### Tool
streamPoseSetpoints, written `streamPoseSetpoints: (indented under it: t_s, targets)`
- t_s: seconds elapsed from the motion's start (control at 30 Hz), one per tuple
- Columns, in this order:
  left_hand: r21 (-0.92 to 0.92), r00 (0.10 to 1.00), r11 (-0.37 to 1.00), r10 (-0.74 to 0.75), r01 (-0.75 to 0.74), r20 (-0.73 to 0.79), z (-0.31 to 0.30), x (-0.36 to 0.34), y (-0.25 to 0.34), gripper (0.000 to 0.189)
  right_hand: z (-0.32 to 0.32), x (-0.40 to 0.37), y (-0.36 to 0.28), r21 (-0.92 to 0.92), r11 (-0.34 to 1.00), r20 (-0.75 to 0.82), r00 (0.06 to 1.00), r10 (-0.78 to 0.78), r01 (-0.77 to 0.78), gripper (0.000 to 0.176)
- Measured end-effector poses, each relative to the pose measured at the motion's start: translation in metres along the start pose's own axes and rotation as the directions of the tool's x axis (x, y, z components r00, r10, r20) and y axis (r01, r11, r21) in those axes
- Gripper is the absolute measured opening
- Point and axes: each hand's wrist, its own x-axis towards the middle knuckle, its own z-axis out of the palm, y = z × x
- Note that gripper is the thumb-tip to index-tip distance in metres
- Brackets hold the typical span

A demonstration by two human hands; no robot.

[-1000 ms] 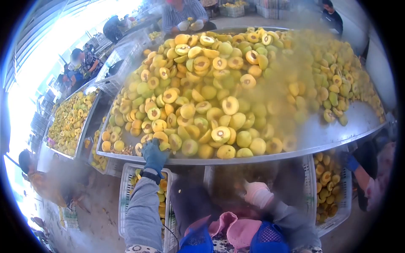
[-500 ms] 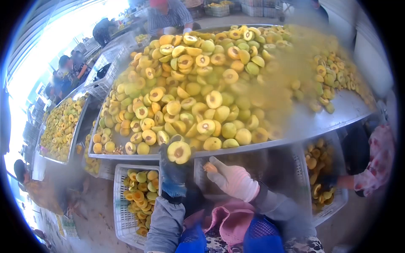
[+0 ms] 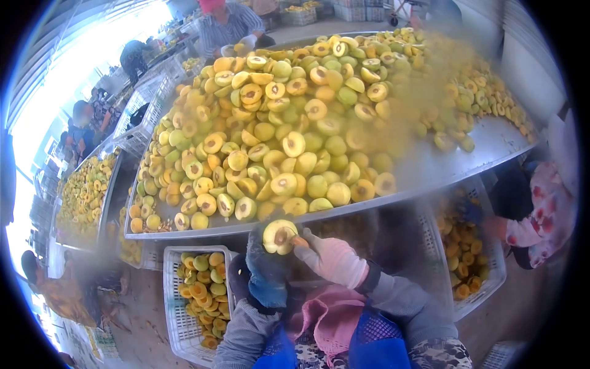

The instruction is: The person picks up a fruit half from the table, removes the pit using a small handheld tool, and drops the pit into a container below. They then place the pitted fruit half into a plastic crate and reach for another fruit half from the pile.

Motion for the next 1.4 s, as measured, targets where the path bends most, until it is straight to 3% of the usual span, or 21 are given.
streamPoseSetpoints:
  t_s: [0.13,0.17,0.23,0.3,0.37,0.43,0.47,0.53,0.63,0.7,0.77,0.83,0.93,0.97,1.07,1.13,1.23,1.27,1.33,1.37,1.4]
  targets:
    - [0.061,0.994,0.994,0.095,-0.093,-0.048,0.007,-0.008,-0.001,0.035,0.008,-0.008,0.002,0.053,0.996,0.041,0.997,0.070,-0.073,0.051]
    - [-0.250,0.988,0.961,-0.141,0.122,-0.061,0.006,-0.007,-0.003,0.035,0.006,-0.010,-0.001,0.026,0.994,0.089,0.991,0.103,-0.105,0.050]
    - [-0.745,0.831,0.504,-0.542,0.438,0.122,0.005,-0.003,-0.006,0.035,-0.001,-0.009,-0.011,0.017,0.990,0.143,0.980,0.139,-0.143,0.048]
    - [-0.633,0.854,0.638,-0.516,0.439,0.072,0.006,-0.002,0.008,0.038,-0.003,-0.011,-0.020,0.106,0.983,0.170,0.977,0.130,-0.150,0.046]
    - [-0.609,0.849,0.653,-0.524,0.451,0.068,0.007,0.001,0.014,0.038,-0.001,-0.014,-0.026,0.295,0.948,0.162,0.984,0.077,-0.122,0.043]
    - [-0.680,0.816,0.556,-0.568,0.478,0.110,0.006,0.005,0.016,0.036,-0.006,-0.015,-0.034,0.207,0.967,0.159,0.980,0.119,-0.150,0.042]
    - [-0.662,0.827,0.580,-0.551,0.474,0.108,0.006,0.004,0.016,0.036,-0.008,-0.015,-0.036,0.162,0.973,0.156,0.978,0.141,-0.166,0.041]
    - [-0.625,0.849,0.628,-0.518,0.463,0.108,0.007,0.004,0.016,0.037,0.002,-0.019,-0.022,0.334,0.920,0.209,0.968,0.140,-0.205,0.042]
    - [-0.362,0.948,0.884,-0.318,0.297,0.002,0.011,0.002,0.026,0.037,-0.013,-0.017,-0.035,0.347,0.919,0.205,0.971,0.121,-0.187,0.042]
    - [-0.157,0.992,0.981,-0.101,0.113,0.082,0.003,0.006,0.023,0.035,-0.018,-0.016,-0.038,0.409,0.881,0.264,0.955,0.137,-0.239,0.042]
    - [-0.256,0.973,0.961,-0.047,0.105,0.225,-0.001,0.009,0.017,0.032,-0.019,-0.018,-0.028,0.564,0.729,0.420,0.895,0.151,-0.388,0.041]
    - [-0.575,0.912,0.753,-0.079,0.319,0.402,-0.007,0.014,0.002,0.030,-0.027,-0.024,-0.036,0.674,0.588,0.473,0.873,0.121,-0.447,0.041]
    - [-0.631,0.801,0.648,0.053,0.427,0.597,-0.007,0.020,-0.009,0.028,-0.041,-0.021,-0.043,0.565,0.480,0.652,0.720,0.240,-0.672,0.043]
    - [-0.576,0.782,0.662,-0.023,0.479,0.623,-0.005,0.019,-0.002,0.028,-0.043,-0.024,-0.036,0.548,0.496,0.667,0.710,0.228,-0.674,0.043]
    - [-0.591,0.777,0.689,0.065,0.419,0.626,-0.006,0.017,0.015,0.030,-0.036,-0.031,-0.042,0.708,0.388,0.610,0.788,0.084,-0.590,0.044]
    - [-0.670,0.906,0.641,-0.099,0.374,0.411,-0.004,-0.001,0.013,0.031,-0.036,-0.032,-0.037,0.658,0.323,0.686,0.718,0.117,-0.681,0.044]
    - [-0.723,0.894,0.530,-0.330,0.442,0.305,-0.034,-0.005,0.005,0.028,-0.024,-0.029,-0.014,0.557,0.606,0.684,0.728,0.054,-0.568,0.046]
    - [-0.628,0.924,0.681,-0.328,0.376,0.197,-0.061,-0.008,-0.010,0.027,-0.018,-0.028,0.002,0.440,0.769,0.629,0.770,0.105,-0.464,0.043]
    - [-0.070,0.981,0.987,-0.152,0.144,-0.122,-0.133,-0.013,-0.057,0.030,-0.006,-0.026,0.038,-0.055,0.956,0.541,0.797,0.270,-0.287,0.045]
    - [0.129,0.964,0.985,-0.078,0.114,-0.254,-0.165,-0.014,-0.077,0.034,-0.002,-0.024,0.054,-0.380,0.904,0.470,0.802,0.369,-0.193,0.046]
    - [0.007,0.906,0.970,-0.224,0.242,-0.359,-0.195,-0.011,-0.096,0.039,0.000,-0.023,0.065,-0.666,0.740,0.371,0.818,0.440,-0.096,0.048]
